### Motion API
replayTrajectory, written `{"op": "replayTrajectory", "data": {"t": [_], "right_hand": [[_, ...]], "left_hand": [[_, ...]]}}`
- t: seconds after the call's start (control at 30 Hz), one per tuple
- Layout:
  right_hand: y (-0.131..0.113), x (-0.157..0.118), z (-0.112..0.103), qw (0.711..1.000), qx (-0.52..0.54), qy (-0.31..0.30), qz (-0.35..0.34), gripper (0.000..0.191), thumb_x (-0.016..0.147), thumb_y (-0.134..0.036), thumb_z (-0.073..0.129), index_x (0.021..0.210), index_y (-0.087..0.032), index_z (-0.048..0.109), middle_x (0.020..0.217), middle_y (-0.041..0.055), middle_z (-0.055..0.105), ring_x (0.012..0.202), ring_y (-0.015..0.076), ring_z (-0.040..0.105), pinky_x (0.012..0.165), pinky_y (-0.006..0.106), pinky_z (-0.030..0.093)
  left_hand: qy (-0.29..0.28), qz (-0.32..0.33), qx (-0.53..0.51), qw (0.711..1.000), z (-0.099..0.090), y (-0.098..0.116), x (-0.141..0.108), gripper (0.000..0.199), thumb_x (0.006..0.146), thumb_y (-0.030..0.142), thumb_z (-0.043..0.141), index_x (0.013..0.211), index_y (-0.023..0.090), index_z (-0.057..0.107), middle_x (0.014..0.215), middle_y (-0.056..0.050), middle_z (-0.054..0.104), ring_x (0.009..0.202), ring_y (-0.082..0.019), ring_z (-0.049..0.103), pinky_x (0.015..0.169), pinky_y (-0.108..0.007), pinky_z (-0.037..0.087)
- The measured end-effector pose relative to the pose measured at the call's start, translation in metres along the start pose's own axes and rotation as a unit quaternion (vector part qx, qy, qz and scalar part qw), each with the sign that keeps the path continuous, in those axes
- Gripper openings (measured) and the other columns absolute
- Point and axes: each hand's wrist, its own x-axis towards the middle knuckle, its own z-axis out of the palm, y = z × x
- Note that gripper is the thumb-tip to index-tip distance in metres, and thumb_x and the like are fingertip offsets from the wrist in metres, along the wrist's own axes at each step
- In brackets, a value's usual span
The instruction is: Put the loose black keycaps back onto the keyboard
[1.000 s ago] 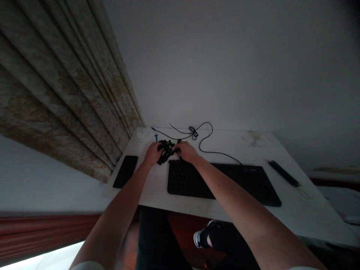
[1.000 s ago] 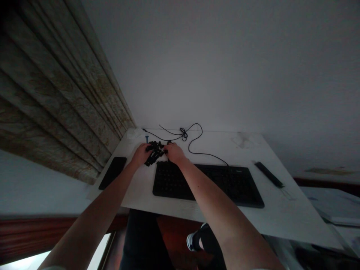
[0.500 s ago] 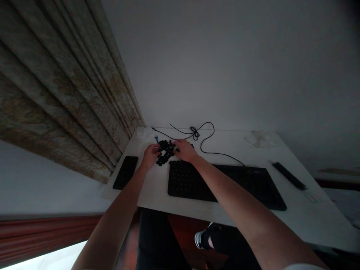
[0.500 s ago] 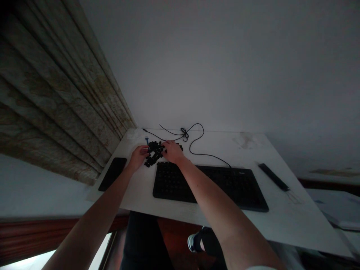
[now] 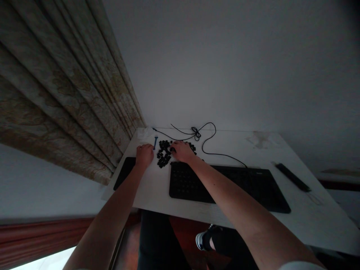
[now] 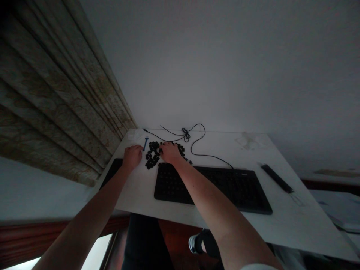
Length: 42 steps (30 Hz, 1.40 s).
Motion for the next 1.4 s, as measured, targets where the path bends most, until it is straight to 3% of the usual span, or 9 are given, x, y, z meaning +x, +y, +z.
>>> {"op": "replayTrajectory", "data": {"t": [0.2, 0.27, 0.37, 0.43, 0.6, 0.8, 0.97, 1.1, 1.4], "right_hand": [[-0.006, 0.004, 0.001, 0.999, -0.003, 0.052, 0.016, 0.034, 0.092, -0.027, 0.051, 0.123, -0.021, 0.062, 0.14, 0.0141, 0.054, 0.13, 0.0309, 0.045, 0.101, 0.047, 0.04], [-0.005, 0.002, 0.002, 0.998, 0.0, 0.05, 0.022, 0.039, 0.092, -0.037, 0.054, 0.127, -0.021, 0.06, 0.141, 0.0147, 0.053, 0.131, 0.0325, 0.043, 0.102, 0.048, 0.04], [0.0, -0.003, 0.002, 0.999, -0.001, 0.033, 0.038, 0.062, 0.085, -0.056, 0.062, 0.137, -0.023, 0.052, 0.142, 0.0161, 0.052, 0.131, 0.0364, 0.043, 0.103, 0.053, 0.038], [0.005, -0.005, 0.001, 0.999, -0.002, 0.017, 0.037, 0.067, 0.083, -0.059, 0.063, 0.14, -0.025, 0.05, 0.141, 0.0153, 0.053, 0.13, 0.037, 0.043, 0.102, 0.054, 0.038], [0.018, -0.001, -0.001, 1.0, 0.014, -0.008, 0.019, 0.042, 0.09, -0.039, 0.063, 0.129, -0.025, 0.06, 0.13, 0.0122, 0.062, 0.122, 0.0308, 0.054, 0.099, 0.043, 0.043], [0.025, 0.002, 0.003, 0.997, 0.062, 0.016, 0.033, 0.027, 0.092, -0.03, 0.059, 0.117, -0.023, 0.068, 0.121, 0.0091, 0.068, 0.114, 0.0242, 0.06, 0.098, 0.033, 0.044], [0.027, -0.005, 0.004, 0.996, 0.08, 0.036, 0.031, 0.025, 0.093, -0.026, 0.055, 0.112, -0.022, 0.071, 0.118, 0.0089, 0.068, 0.113, 0.0219, 0.06, 0.098, 0.031, 0.043], [0.027, -0.011, 0.002, 0.994, 0.093, 0.05, 0.038, 0.026, 0.094, -0.026, 0.054, 0.112, -0.021, 0.071, 0.117, 0.0092, 0.067, 0.112, 0.0216, 0.06, 0.096, 0.03, 0.044], [0.035, -0.025, 0.002, 0.984, 0.152, 0.093, 0.023, 0.018, 0.09, -0.022, 0.061, 0.103, -0.018, 0.072, 0.11, 0.01, 0.068, 0.107, 0.0207, 0.06, 0.096, 0.03, 0.042]], "left_hand": [[0.001, 0.058, -0.102, 0.993, 0.016, 0.01, 0.024, 0.044, 0.086, 0.006, 0.044, 0.124, 0.019, 0.062, 0.128, -0.012, 0.061, 0.123, -0.024, 0.054, 0.11, -0.04, 0.041], [-0.018, 0.063, -0.123, 0.99, 0.022, 0.018, 0.037, 0.037, 0.089, 0.012, 0.047, 0.121, 0.017, 0.064, 0.125, -0.013, 0.063, 0.121, -0.024, 0.056, 0.11, -0.04, 0.041], [-0.058, 0.044, -0.119, 0.99, 0.03, 0.03, 0.051, 0.026, 0.087, 0.022, 0.059, 0.112, 0.017, 0.068, 0.115, -0.013, 0.068, 0.115, -0.026, 0.06, 0.106, -0.041, 0.044], [-0.083, 0.042, -0.119, 0.988, 0.034, 0.037, 0.056, 0.027, 0.083, 0.022, 0.066, 0.109, 0.017, 0.069, 0.113, -0.013, 0.069, 0.113, -0.027, 0.061, 0.104, -0.042, 0.045], [-0.092, 0.049, -0.14, 0.985, 0.037, 0.047, 0.052, 0.032, 0.077, 0.01, 0.067, 0.108, 0.017, 0.071, 0.112, -0.015, 0.07, 0.11, -0.028, 0.063, 0.102, -0.043, 0.046], [-0.075, 0.066, -0.153, 0.983, 0.035, 0.051, 0.047, 0.027, 0.079, 0.008, 0.062, 0.1, 0.02, 0.072, 0.105, -0.011, 0.071, 0.106, -0.025, 0.065, 0.099, -0.042, 0.049], [-0.07, 0.029, -0.153, 0.985, 0.033, 0.052, 0.05, 0.027, 0.077, 0.008, 0.064, 0.101, 0.019, 0.071, 0.106, -0.01, 0.07, 0.098, -0.022, 0.067, 0.093, -0.037, 0.052], [-0.103, -0.016, -0.142, 0.984, 0.035, 0.052, 0.055, 0.027, 0.074, 0.009, 0.069, 0.1, 0.015, 0.071, 0.102, -0.011, 0.071, 0.092, -0.022, 0.068, 0.088, -0.036, 0.052], [-0.143, 0.001, -0.126, 0.982, 0.034, 0.057, 0.064, 0.026, 0.071, 0.006, 0.067, 0.093, 0.017, 0.074, 0.098, -0.01, 0.073, 0.095, -0.022, 0.067, 0.092, -0.034, 0.049]]}}
